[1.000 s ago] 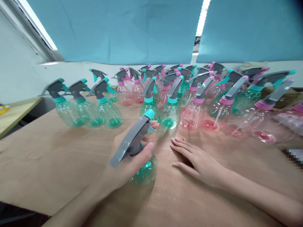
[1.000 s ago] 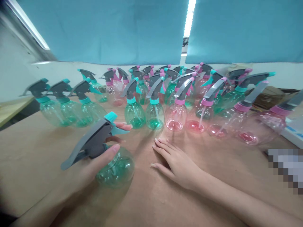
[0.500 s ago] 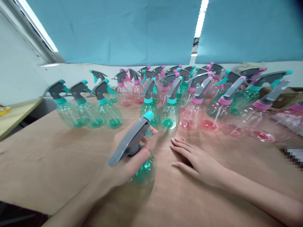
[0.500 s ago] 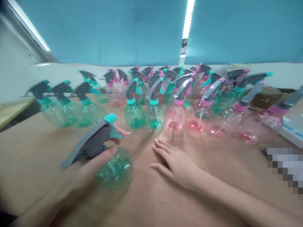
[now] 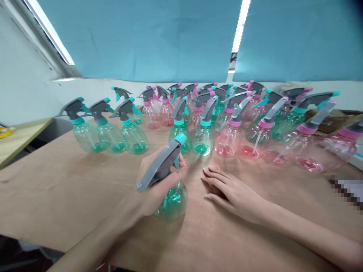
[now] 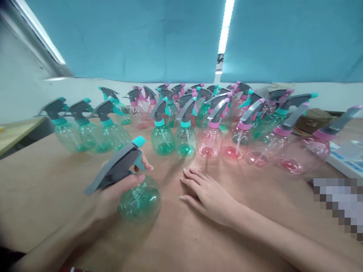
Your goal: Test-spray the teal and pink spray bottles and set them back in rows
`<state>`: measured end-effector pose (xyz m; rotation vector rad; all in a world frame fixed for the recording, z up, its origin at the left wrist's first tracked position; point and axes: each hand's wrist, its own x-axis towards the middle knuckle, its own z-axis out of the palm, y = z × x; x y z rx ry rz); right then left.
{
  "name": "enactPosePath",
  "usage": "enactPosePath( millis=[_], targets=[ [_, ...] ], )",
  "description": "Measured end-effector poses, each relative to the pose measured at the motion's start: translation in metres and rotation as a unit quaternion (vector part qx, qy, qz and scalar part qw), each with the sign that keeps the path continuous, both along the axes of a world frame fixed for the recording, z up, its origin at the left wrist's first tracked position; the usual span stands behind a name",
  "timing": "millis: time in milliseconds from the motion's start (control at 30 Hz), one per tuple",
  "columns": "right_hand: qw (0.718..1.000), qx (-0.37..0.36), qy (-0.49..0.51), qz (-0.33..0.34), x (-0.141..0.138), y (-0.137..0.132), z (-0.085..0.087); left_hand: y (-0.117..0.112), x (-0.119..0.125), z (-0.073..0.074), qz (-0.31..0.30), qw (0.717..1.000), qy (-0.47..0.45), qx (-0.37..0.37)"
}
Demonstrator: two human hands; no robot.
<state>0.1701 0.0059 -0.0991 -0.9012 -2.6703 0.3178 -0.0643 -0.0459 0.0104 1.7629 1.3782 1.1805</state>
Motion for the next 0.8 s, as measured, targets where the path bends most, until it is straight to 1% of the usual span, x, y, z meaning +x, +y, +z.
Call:
enactPosePath(
  millis=[167, 267, 400, 500, 633, 733, 800],
  targets=[
    [0.999, -0.029, 0.012, 0.015, -0.004, -0.006, 0.010, 0.000, -0.002, -0.001, 0.007, 1.000, 0.028, -0.004],
    [0.998, -0.061, 0.023, 0.024, -0.009, -0.010, 0.019, 0.002, -0.002, -0.005, 0.006, 1.000, 0.007, 0.021],
    [0.993, -0.094, 0.063, 0.021, -0.018, -0.015, 0.032, 0.004, 0.002, -0.009, 0.029, 0.999, 0.007, 0.044],
    [0.992, -0.091, 0.087, 0.023, -0.027, -0.018, 0.042, 0.003, 0.004, -0.008, 0.024, 0.999, 0.010, 0.033],
    [0.992, -0.071, 0.106, 0.018, -0.040, -0.022, 0.054, 0.003, 0.005, -0.006, 0.016, 0.999, -0.010, 0.028],
    [0.990, -0.054, 0.130, 0.015, -0.050, -0.027, 0.061, 0.002, 0.004, -0.006, 0.016, 0.999, -0.009, 0.033],
    [0.987, -0.060, 0.147, 0.018, -0.058, -0.030, 0.063, 0.001, 0.003, -0.006, 0.020, 0.999, 0.006, 0.040]
  ],
)
